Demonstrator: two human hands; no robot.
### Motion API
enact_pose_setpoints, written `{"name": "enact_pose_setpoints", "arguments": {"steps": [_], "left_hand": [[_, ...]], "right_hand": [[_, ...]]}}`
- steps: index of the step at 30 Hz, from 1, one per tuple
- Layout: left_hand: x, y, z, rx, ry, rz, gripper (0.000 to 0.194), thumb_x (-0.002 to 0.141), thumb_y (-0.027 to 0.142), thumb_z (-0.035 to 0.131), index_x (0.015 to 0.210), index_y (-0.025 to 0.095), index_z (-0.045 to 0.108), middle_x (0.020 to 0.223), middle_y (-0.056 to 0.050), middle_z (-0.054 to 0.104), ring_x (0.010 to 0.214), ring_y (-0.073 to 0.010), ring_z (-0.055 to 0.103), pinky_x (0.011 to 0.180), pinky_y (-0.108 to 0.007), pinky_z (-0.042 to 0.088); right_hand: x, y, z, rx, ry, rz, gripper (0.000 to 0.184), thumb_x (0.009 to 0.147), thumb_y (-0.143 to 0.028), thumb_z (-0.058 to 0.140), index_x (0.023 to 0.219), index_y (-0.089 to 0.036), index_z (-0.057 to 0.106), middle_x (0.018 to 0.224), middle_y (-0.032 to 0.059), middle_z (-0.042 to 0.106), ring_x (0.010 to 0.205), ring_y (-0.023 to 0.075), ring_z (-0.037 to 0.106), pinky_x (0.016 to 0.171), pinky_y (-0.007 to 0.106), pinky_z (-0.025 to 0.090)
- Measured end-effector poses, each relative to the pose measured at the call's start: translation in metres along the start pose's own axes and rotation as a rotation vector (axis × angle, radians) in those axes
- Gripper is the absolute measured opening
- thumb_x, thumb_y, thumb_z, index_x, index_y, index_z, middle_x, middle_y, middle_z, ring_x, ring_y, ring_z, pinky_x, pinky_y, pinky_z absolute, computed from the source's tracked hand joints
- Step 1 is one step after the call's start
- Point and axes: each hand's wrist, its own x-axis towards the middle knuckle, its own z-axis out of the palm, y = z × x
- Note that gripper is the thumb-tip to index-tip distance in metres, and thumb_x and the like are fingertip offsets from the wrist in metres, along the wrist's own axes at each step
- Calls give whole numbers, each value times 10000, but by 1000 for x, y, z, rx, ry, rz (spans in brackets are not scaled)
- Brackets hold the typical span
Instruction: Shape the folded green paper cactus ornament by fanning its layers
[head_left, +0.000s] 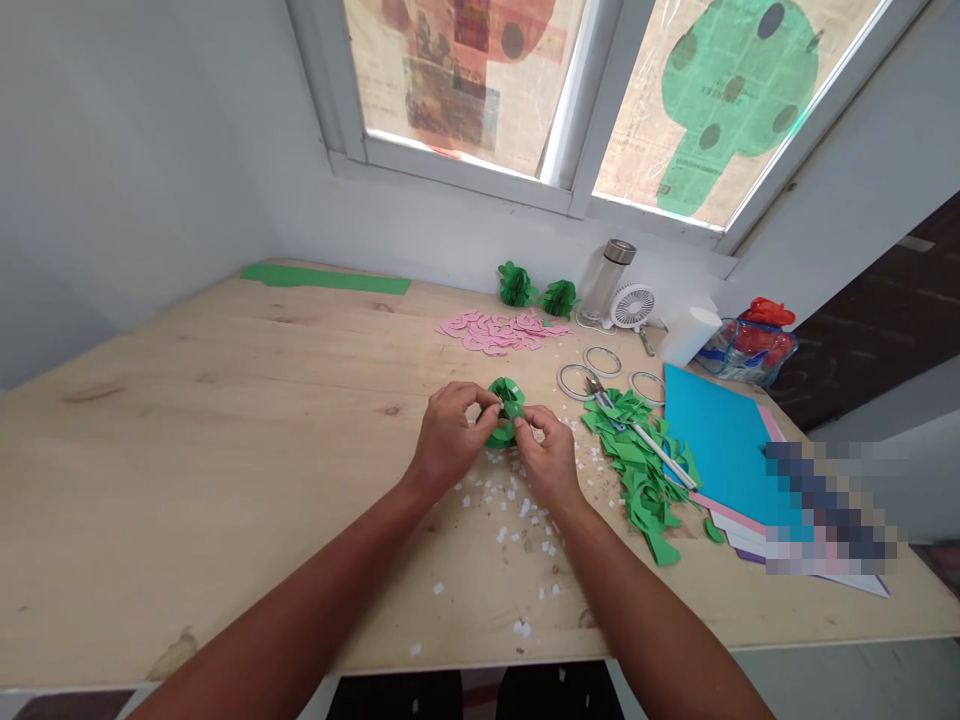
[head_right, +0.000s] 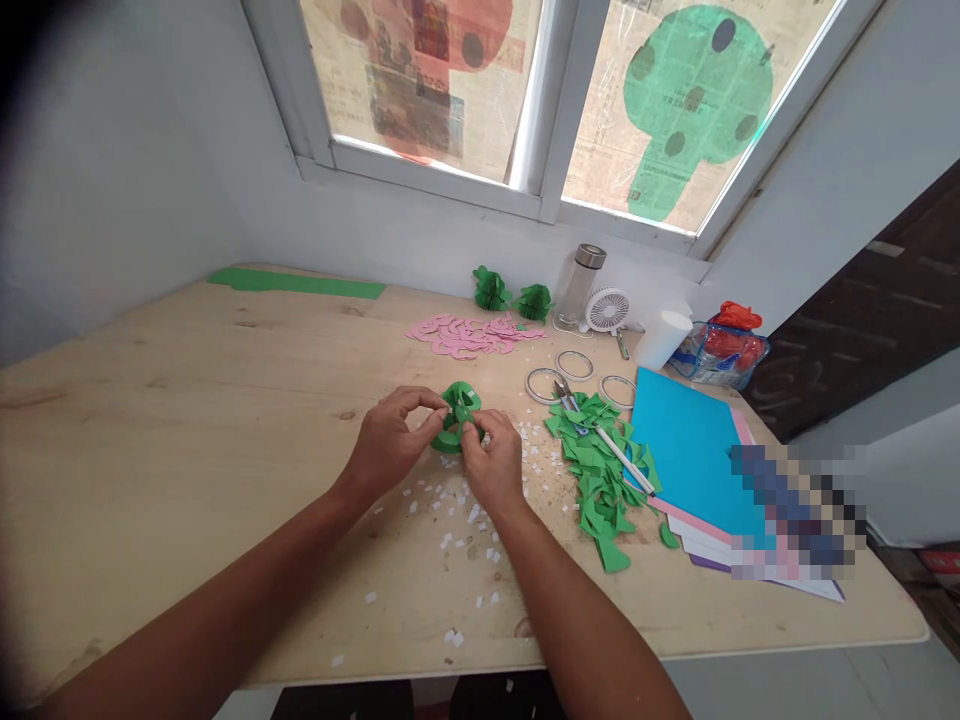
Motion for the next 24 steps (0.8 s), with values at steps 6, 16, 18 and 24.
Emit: {"name": "enact_pose_setpoints", "arguments": {"steps": [6, 16, 18, 24], "left_hand": [[8, -11, 1, -471, 91, -379, 194, 658, 329, 635, 740, 154, 653, 753, -40, 691, 751, -183, 630, 747, -298, 473], [10, -1, -7, -376, -77, -375, 235, 692, 350, 568, 549, 166, 593, 536, 3, 568, 573, -137, 540, 606, -252, 418], [8, 2, -7, -349, -132, -367, 228, 686, 356, 585, 565, 163, 609, 520, 11, 554, 539, -125, 511, 564, -240, 396], [7, 2, -4, -391, -247, -410, 243, 631, 392, 663, 646, 152, 632, 600, -8, 610, 585, -135, 540, 574, -241, 407]], "right_hand": [[4, 9, 2, 261, 62, 250, 248, 767, -347, 541, 727, -152, 689, 666, 11, 636, 642, 143, 536, 616, 244, 429], [5, 5, 0, 344, 133, 285, 240, 745, -365, 564, 674, -151, 645, 648, 0, 611, 632, 136, 531, 637, 253, 437], [5, 5, 0, 327, 144, 273, 237, 751, -361, 557, 689, -153, 652, 655, 2, 616, 640, 142, 540, 652, 262, 442], [4, 4, -3, 76, 166, 120, 216, 789, -297, 507, 741, -169, 674, 754, 31, 647, 745, 170, 565, 709, 278, 441]]}}
